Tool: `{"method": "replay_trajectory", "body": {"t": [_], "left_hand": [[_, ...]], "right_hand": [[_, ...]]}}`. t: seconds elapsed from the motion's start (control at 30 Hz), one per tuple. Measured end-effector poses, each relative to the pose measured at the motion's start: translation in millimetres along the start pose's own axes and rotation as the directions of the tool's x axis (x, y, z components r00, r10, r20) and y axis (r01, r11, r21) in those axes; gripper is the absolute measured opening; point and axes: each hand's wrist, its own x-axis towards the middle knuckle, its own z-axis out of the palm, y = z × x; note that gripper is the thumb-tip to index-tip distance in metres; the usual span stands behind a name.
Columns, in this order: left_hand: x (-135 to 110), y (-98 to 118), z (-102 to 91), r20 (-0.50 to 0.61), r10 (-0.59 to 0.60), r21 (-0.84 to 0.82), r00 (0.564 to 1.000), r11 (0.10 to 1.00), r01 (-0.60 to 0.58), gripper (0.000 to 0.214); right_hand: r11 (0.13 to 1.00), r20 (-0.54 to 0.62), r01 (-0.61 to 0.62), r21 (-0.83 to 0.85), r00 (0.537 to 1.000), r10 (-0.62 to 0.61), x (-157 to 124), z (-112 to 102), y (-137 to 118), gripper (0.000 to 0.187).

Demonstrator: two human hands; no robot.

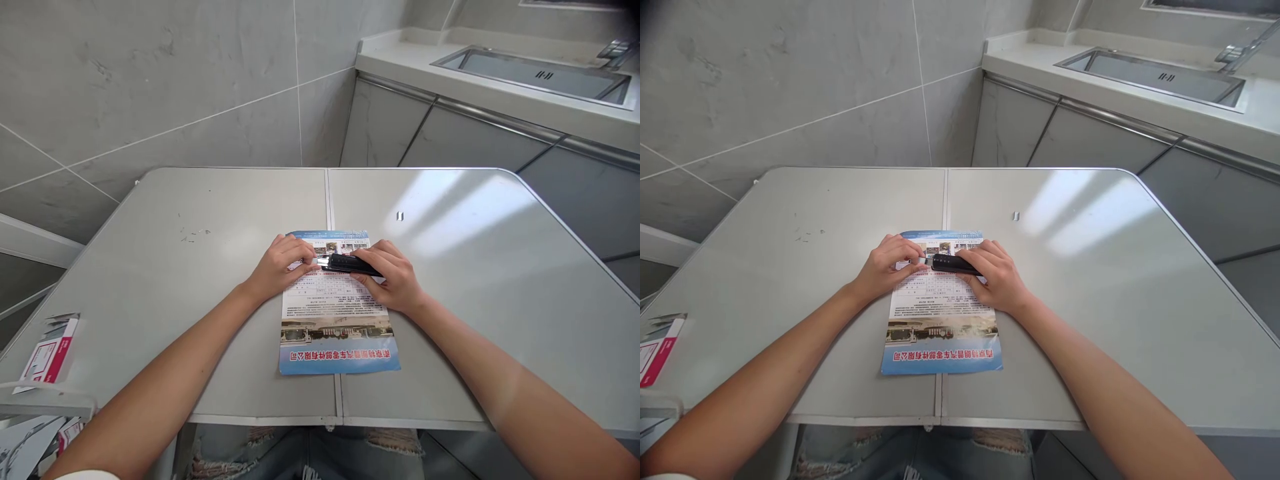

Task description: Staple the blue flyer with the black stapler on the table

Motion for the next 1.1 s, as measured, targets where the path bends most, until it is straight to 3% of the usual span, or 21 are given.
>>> {"method": "replay_trajectory", "body": {"t": [0.47, 0.73, 0.93, 1.1], "left_hand": [[-1.1, -3.3, 0.2, 0.038, 0.043, 0.095, 0.998, 0.994, -0.046, 0.016], [-2.5, -9.2, -5.0, 0.003, 0.053, 0.077, 0.999, 0.996, -0.053, 0.011], [-4.2, -11.7, -6.6, 0.034, 0.109, 0.022, 0.993, 0.994, -0.11, 0.02], [-3.6, -7.5, -4.5, 0.052, 0.122, -0.079, 0.991, 0.99, -0.118, 0.007]], "right_hand": [[0.999, 0.021, 0.033, -0.022, 0.999, -0.033, 0.6, -1.9, -3.7, 0.034], [0.998, -0.055, -0.035, 0.055, 0.998, 0.038, 1.0, -5.4, 6.4, 0.032], [0.985, -0.066, -0.096, 0.144, 0.992, 0.106, 4.7, -16.1, 8.3, 0.024], [0.971, 0.006, -0.019, 0.239, 1.0, 0.018, 6.4, -18.2, 1.3, 0.026]]}}
